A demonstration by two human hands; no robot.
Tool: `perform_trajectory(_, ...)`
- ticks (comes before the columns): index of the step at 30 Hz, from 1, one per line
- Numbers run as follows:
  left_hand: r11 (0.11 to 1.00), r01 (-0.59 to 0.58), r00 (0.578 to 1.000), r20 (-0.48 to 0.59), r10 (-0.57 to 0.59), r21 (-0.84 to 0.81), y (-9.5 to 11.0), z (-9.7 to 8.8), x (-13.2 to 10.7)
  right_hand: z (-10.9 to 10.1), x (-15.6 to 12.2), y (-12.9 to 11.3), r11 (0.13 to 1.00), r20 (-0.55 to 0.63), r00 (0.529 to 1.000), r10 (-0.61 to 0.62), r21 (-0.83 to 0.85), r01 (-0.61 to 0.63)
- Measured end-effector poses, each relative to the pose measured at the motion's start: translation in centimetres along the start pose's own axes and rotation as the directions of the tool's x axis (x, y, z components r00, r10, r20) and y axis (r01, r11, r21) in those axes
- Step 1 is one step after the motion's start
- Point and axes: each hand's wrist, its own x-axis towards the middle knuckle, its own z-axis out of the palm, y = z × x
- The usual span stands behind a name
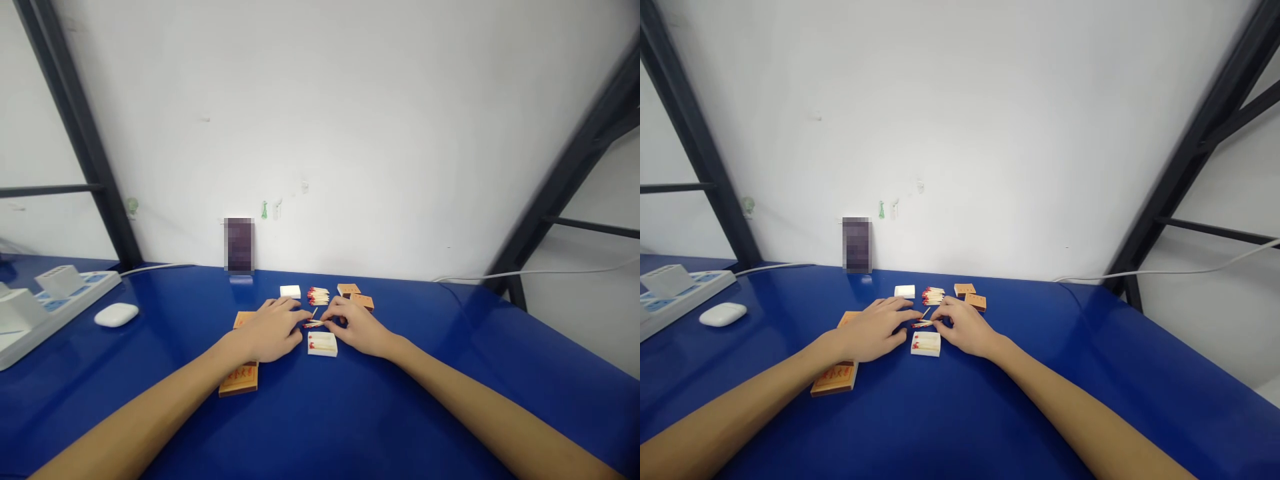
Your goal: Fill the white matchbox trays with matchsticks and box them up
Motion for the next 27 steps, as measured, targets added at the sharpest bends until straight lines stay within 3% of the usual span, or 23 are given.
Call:
perform_trajectory(7,0.997,-0.076,0.997,0.015,0.076,-0.011,-0.15,-0.21,0.04,-0.02,0.01,0.15,1.0,0.006,1.0,-0.005,-0.005,0.005)
perform_trajectory(27,0.999,0.007,1.0,0.008,-0.007,-0.037,0.27,-0.41,0.09,-0.09,-0.13,-0.02,1.0,0.008,1.0,-0.014,-0.022,0.014)
